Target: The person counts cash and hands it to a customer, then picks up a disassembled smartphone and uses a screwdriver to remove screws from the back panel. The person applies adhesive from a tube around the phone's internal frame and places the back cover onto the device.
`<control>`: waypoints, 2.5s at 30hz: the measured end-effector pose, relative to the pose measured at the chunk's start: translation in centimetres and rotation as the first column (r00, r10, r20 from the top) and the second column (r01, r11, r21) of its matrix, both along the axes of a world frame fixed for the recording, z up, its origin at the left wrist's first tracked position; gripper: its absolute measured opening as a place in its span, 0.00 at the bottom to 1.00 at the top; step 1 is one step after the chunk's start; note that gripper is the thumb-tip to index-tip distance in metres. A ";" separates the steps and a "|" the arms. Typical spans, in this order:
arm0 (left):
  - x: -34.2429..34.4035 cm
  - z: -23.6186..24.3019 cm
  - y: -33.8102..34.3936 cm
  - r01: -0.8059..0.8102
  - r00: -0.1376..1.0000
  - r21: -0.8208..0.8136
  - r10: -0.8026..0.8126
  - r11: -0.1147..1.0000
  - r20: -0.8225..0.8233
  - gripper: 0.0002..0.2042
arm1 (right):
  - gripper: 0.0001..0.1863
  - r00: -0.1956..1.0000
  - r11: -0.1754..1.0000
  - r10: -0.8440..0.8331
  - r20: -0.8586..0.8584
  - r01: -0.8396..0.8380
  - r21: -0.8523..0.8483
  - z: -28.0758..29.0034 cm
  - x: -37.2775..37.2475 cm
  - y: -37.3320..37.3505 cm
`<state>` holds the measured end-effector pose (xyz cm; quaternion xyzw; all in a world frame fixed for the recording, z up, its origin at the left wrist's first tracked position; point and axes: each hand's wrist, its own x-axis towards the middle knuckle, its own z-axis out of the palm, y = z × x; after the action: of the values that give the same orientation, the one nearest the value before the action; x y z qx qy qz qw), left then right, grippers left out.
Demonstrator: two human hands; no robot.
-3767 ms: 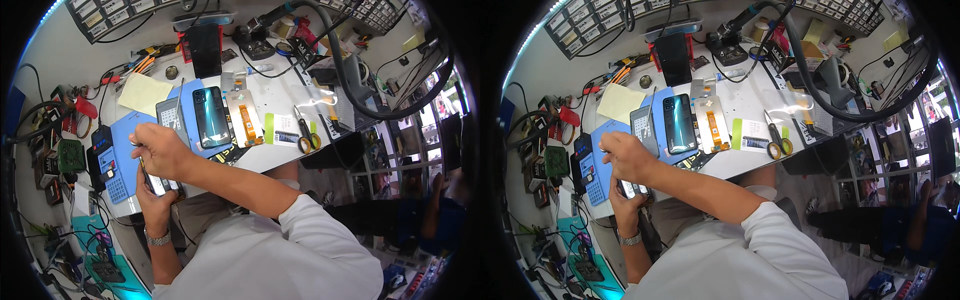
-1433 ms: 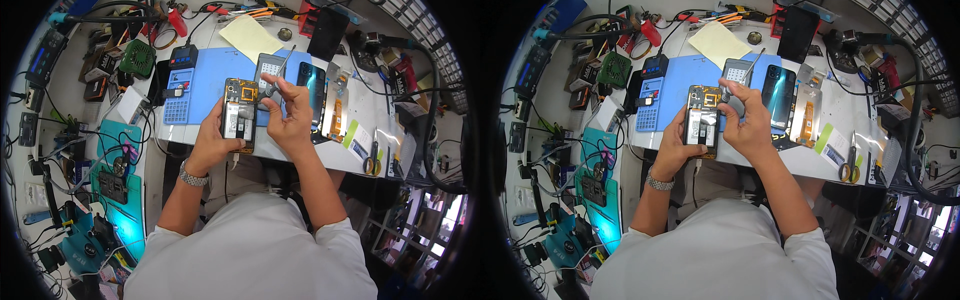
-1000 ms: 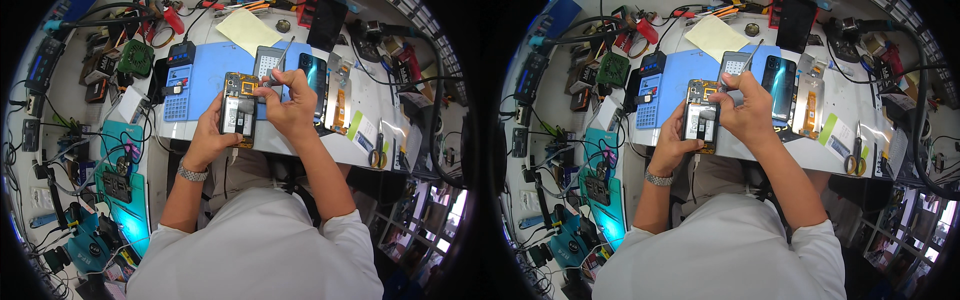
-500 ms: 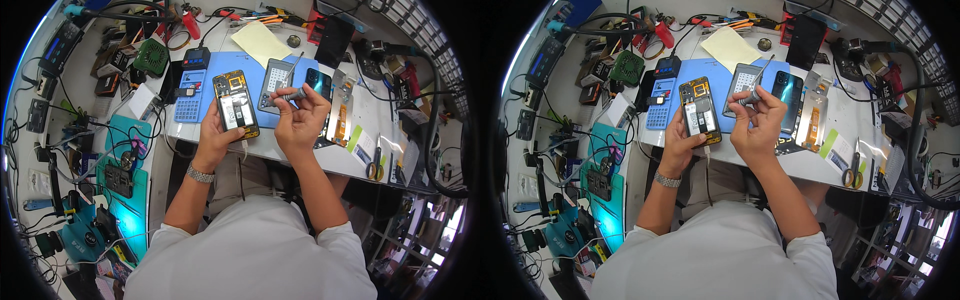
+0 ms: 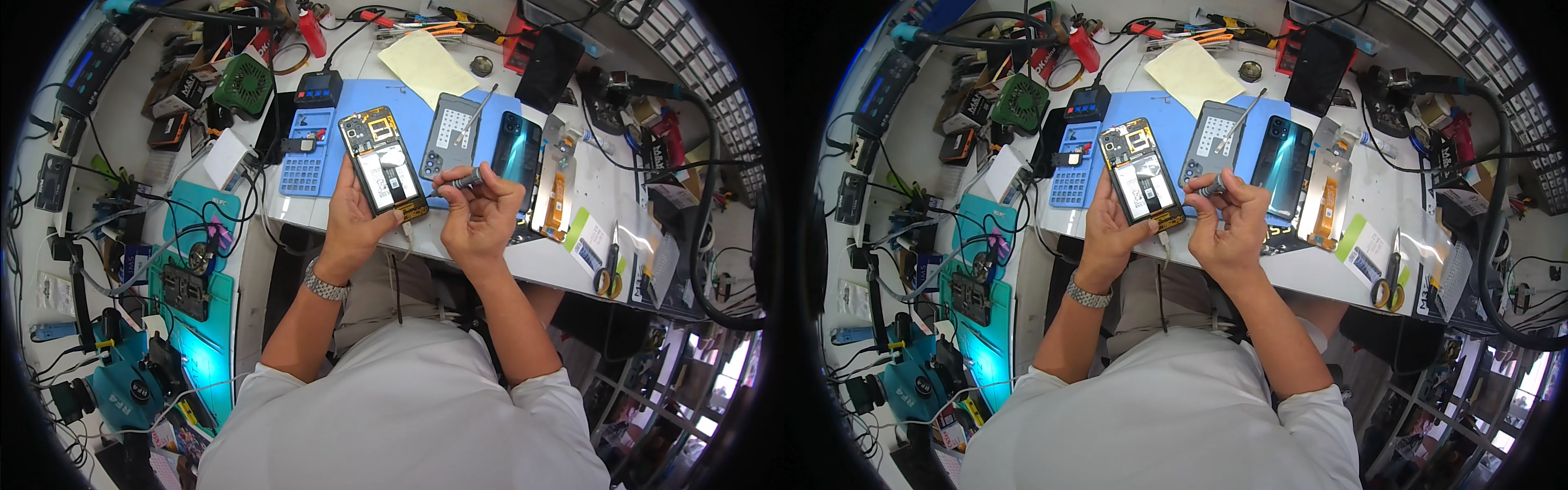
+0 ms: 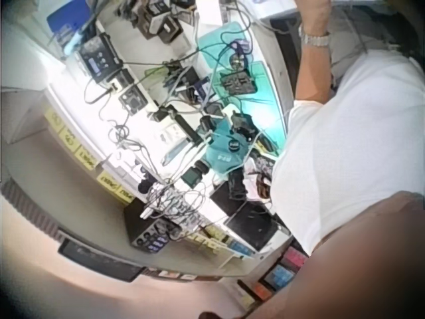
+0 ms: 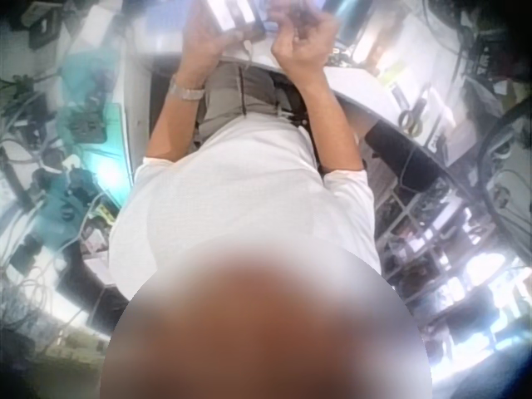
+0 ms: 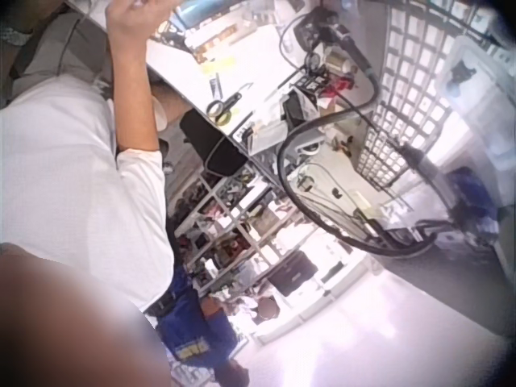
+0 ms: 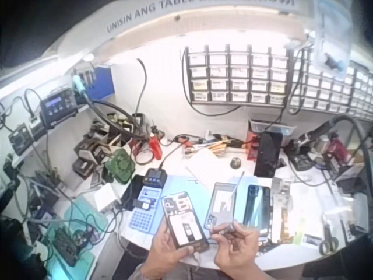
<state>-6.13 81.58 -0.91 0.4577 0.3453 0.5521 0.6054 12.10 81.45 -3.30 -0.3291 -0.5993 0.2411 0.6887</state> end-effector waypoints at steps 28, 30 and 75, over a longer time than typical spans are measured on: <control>0.2 0.2 -0.2 0.024 0.999 0.070 -0.027 0.997 0.034 0.59 | 0.31 1.000 1.000 0.002 0.025 -0.002 0.026 -0.4 1.3 -0.9; 0.3 0.2 -0.3 0.017 0.999 0.067 -0.019 0.998 0.039 0.59 | 0.30 1.000 1.000 0.010 0.019 -0.010 0.010 -0.5 1.2 -1.1; -0.6 0.2 -0.5 0.090 0.996 0.043 -0.089 0.995 -0.021 0.60 | 0.36 0.987 0.987 0.159 0.006 -0.159 0.038 -0.7 0.0 -2.2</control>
<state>-6.76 81.05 -0.71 0.4911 0.3179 0.5276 0.6160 12.15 79.20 -3.99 -0.2675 -0.6291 0.2833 0.6726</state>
